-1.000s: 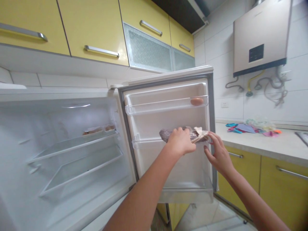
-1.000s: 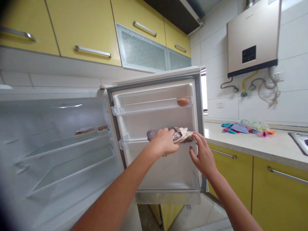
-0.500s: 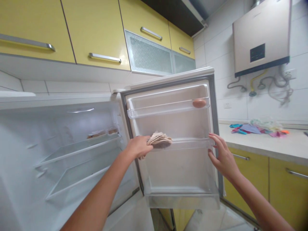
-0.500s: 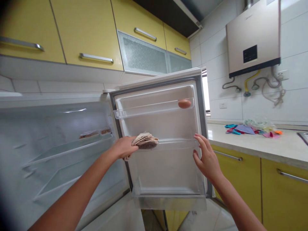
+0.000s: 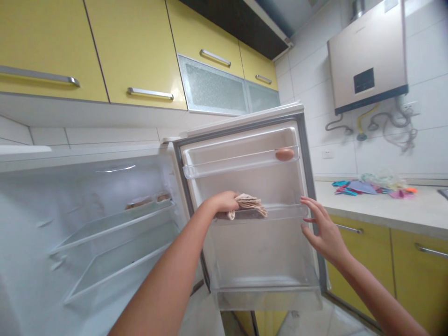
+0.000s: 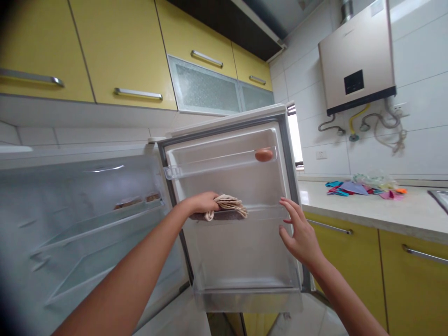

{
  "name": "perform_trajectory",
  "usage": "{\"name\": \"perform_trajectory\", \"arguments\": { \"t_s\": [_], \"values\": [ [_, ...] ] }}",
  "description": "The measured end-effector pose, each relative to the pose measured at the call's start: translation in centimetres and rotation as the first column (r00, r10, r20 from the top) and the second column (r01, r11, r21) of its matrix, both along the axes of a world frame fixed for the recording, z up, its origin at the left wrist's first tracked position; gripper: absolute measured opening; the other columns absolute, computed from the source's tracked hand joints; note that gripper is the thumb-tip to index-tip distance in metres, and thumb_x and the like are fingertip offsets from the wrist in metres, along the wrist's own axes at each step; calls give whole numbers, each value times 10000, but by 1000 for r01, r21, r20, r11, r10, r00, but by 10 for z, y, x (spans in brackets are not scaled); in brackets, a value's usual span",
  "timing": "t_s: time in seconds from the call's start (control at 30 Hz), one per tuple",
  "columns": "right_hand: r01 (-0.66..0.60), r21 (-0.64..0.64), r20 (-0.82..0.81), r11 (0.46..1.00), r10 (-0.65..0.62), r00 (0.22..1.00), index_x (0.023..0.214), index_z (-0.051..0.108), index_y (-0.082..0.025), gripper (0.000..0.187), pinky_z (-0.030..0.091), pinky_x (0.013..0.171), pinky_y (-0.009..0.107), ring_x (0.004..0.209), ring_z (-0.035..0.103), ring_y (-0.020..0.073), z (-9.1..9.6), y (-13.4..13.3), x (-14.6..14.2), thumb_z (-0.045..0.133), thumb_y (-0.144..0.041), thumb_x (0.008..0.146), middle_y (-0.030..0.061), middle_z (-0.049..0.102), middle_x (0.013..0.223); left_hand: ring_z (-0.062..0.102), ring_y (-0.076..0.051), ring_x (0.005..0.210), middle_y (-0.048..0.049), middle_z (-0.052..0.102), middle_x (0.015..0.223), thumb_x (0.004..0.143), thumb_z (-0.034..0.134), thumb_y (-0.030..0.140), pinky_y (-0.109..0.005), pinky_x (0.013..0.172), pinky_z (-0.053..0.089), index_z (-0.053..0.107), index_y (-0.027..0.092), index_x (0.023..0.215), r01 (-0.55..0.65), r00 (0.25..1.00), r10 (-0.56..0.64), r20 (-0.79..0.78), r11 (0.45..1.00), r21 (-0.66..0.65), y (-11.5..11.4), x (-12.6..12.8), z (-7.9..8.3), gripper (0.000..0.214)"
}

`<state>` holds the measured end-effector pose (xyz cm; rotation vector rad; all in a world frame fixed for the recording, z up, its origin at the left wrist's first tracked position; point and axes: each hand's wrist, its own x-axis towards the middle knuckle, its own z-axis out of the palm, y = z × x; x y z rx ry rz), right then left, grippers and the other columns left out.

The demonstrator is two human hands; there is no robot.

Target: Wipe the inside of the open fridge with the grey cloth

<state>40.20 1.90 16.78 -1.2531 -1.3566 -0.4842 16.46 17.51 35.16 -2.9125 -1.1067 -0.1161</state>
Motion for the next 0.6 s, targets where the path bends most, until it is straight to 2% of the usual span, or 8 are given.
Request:
{"name": "perform_trajectory", "arguments": {
  "t_s": [0.1, 0.23, 0.33, 0.5, 0.6],
  "values": [
    [18, -14, -11, 1000, -18, 1000, 1466, 402, -347, 611, 653, 899, 428, 1272, 590, 283, -1, -1, -2, 538, -223, 884, 83, 445, 1533, 704, -169, 767, -3, 797, 923, 718, 606, 258, -224, 586, 465, 756, 273, 1017, 112, 990, -115, -75, 993, -40, -9, 30, -3, 335],
    [8, -14, -21, 1000, -9, 1000, 1463, 407, -340, 611, 656, 892, 426, 1260, 597, 283, -2, 0, -2, 547, -222, 880, 85, 437, 1538, 709, -237, 931, -77, 789, 1071, 695, 642, 207, -290, 742, 511, 753, 277, 1067, 189, 976, -182, -116, 980, 55, -22, 71, -6, 394],
    [-24, -8, -30, 1000, 23, 999, 1465, 407, -342, 616, 659, 886, 426, 1288, 577, 290, -2, 1, -1, 549, -218, 879, 84, 434, 1537, 702, -270, 1011, -94, 772, 1138, 738, 616, 215, -337, 811, 523, 742, 294, 1115, 262, 961, -252, -113, 961, 87, -33, 95, -10, 405],
    [-29, 7, -33, 1000, 29, 999, 1462, 422, -363, 615, 664, 881, 422, 1280, 584, 287, -3, 0, -1, 547, -212, 878, 71, 451, 1523, 703, -248, 1001, -27, 762, 1176, 809, 573, 282, -320, 765, 525, 691, 362, 1208, 353, 935, -349, -65, 932, 80, -42, 114, -18, 424],
    [-14, -16, 8, 1000, 14, 1000, 1463, 422, -365, 606, 663, 879, 427, 1290, 582, 295, -1, -2, 2, 535, -206, 889, 72, 460, 1518, 706, -206, 894, -27, 779, 1102, 814, 570, 254, -284, 692, 500, 701, 324, 1187, 407, 913, -402, -72, 911, 70, -38, 115, -18, 402]
  ]
}}
